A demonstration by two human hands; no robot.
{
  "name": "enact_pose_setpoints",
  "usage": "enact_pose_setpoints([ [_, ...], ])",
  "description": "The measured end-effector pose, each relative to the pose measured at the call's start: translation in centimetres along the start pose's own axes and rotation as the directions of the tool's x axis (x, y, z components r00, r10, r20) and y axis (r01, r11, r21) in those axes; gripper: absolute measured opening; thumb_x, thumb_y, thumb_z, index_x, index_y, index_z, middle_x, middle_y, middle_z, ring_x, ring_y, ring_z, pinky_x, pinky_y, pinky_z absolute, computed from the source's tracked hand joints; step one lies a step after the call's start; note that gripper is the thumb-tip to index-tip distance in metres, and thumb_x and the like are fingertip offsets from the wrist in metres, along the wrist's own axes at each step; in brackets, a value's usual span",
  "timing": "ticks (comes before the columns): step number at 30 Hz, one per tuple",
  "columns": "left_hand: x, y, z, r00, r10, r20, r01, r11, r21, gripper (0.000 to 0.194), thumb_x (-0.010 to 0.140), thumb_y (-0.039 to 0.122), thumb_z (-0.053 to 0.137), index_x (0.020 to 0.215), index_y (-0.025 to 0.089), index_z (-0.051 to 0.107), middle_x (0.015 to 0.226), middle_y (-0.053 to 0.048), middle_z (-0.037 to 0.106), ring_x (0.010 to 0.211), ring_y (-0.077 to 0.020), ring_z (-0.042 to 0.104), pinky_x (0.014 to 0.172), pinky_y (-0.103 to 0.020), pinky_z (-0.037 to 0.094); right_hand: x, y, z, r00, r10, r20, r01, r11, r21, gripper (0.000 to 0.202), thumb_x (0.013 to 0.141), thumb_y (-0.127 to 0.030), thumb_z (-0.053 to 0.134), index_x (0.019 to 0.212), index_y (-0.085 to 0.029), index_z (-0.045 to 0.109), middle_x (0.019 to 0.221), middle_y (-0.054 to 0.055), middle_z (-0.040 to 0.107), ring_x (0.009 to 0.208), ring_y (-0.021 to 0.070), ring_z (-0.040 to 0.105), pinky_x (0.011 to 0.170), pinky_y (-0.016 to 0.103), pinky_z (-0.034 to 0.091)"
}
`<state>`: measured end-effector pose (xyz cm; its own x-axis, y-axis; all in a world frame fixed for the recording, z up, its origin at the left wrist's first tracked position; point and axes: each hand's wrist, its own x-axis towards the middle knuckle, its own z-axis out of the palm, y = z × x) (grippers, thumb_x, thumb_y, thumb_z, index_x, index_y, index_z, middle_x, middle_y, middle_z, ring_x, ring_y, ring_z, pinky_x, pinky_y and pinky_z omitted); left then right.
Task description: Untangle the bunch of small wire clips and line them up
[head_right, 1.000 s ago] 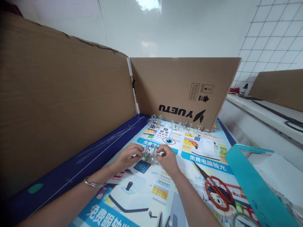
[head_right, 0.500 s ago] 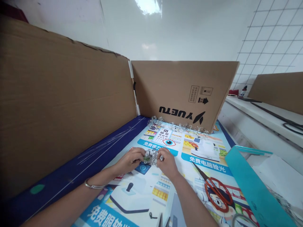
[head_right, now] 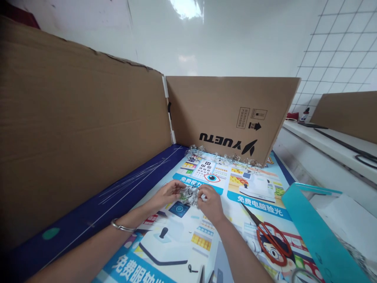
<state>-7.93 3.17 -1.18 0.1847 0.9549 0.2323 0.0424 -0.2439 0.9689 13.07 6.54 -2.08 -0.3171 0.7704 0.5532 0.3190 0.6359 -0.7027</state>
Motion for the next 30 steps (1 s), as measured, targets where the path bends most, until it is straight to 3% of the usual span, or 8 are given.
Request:
enact_pose_setpoints([
  [4, 0.2, -0.1, 0.2, 0.999, -0.037, -0.004, 0.037, 0.996, -0.083, 0.027, 0.068, 0.016, 0.063, 0.094, 0.017, 0.056, 0.100, -0.006, 0.058, 0.093, -0.0196, 0.054, 0.079, -0.029, 0.041, 0.0, -0.2, -0.1, 0.999, -0.044, -0.025, 0.043, 0.998, -0.039, 0.022, 0.059, -0.003, 0.047, 0.064, -0.021, 0.057, 0.095, 0.003, 0.062, 0.096, 0.0190, 0.054, 0.086, 0.033, 0.041],
  [11, 0.5, -0.2, 1.1, 0.998, -0.070, 0.005, 0.070, 0.980, -0.189, 0.011, 0.068, 0.013, 0.062, 0.075, 0.015, 0.054, 0.106, -0.007, 0.057, 0.101, -0.0203, 0.052, 0.080, -0.028, 0.041, 0.3, -0.5, -0.5, 0.995, -0.091, -0.043, 0.085, 0.990, -0.109, 0.024, 0.059, -0.001, 0.052, 0.062, -0.024, 0.059, 0.087, 0.000, 0.066, 0.098, 0.0209, 0.050, 0.090, 0.038, 0.038],
  [15, 0.4, 0.0, 1.6, 0.995, -0.096, 0.031, 0.101, 0.964, -0.247, 0.015, 0.066, 0.015, 0.066, 0.074, 0.015, 0.053, 0.109, -0.008, 0.055, 0.095, -0.0189, 0.055, 0.076, -0.028, 0.044, 0.2, -0.4, -0.3, 0.996, -0.050, -0.070, 0.047, 0.998, -0.052, 0.024, 0.060, -0.001, 0.050, 0.065, -0.023, 0.059, 0.089, 0.000, 0.065, 0.092, 0.0188, 0.054, 0.087, 0.036, 0.041],
  [22, -0.1, -0.2, 2.2, 0.979, -0.202, -0.027, 0.182, 0.924, -0.336, 0.018, 0.070, 0.026, 0.067, 0.075, 0.015, 0.054, 0.095, -0.005, 0.059, 0.080, -0.0158, 0.059, 0.071, -0.030, 0.048, -0.3, -0.7, 0.1, 0.992, -0.025, -0.127, 0.023, 1.000, -0.019, 0.023, 0.064, -0.004, 0.047, 0.070, -0.022, 0.059, 0.092, 0.004, 0.060, 0.092, 0.0188, 0.054, 0.062, 0.026, 0.049],
  [27, -0.2, -0.5, 2.5, 0.974, -0.208, -0.088, 0.162, 0.915, -0.370, 0.016, 0.067, 0.021, 0.069, 0.069, 0.014, 0.054, 0.073, 0.000, 0.059, 0.064, -0.0098, 0.056, 0.064, -0.023, 0.045, -0.4, -1.2, 0.3, 0.985, -0.058, -0.160, 0.063, 0.998, 0.028, 0.024, 0.064, -0.003, 0.046, 0.074, -0.021, 0.060, 0.091, 0.005, 0.057, 0.092, 0.0184, 0.053, 0.063, 0.026, 0.050],
  [30, -0.4, -0.1, 2.8, 0.974, -0.206, -0.095, 0.152, 0.902, -0.404, 0.016, 0.067, 0.019, 0.069, 0.070, 0.015, 0.054, 0.074, 0.000, 0.059, 0.064, -0.0092, 0.056, 0.064, -0.022, 0.044, -0.4, -1.4, 0.3, 0.986, -0.045, -0.159, 0.050, 0.998, 0.032, 0.024, 0.066, -0.004, 0.046, 0.076, -0.021, 0.059, 0.091, 0.005, 0.056, 0.093, 0.0187, 0.053, 0.067, 0.028, 0.050],
])
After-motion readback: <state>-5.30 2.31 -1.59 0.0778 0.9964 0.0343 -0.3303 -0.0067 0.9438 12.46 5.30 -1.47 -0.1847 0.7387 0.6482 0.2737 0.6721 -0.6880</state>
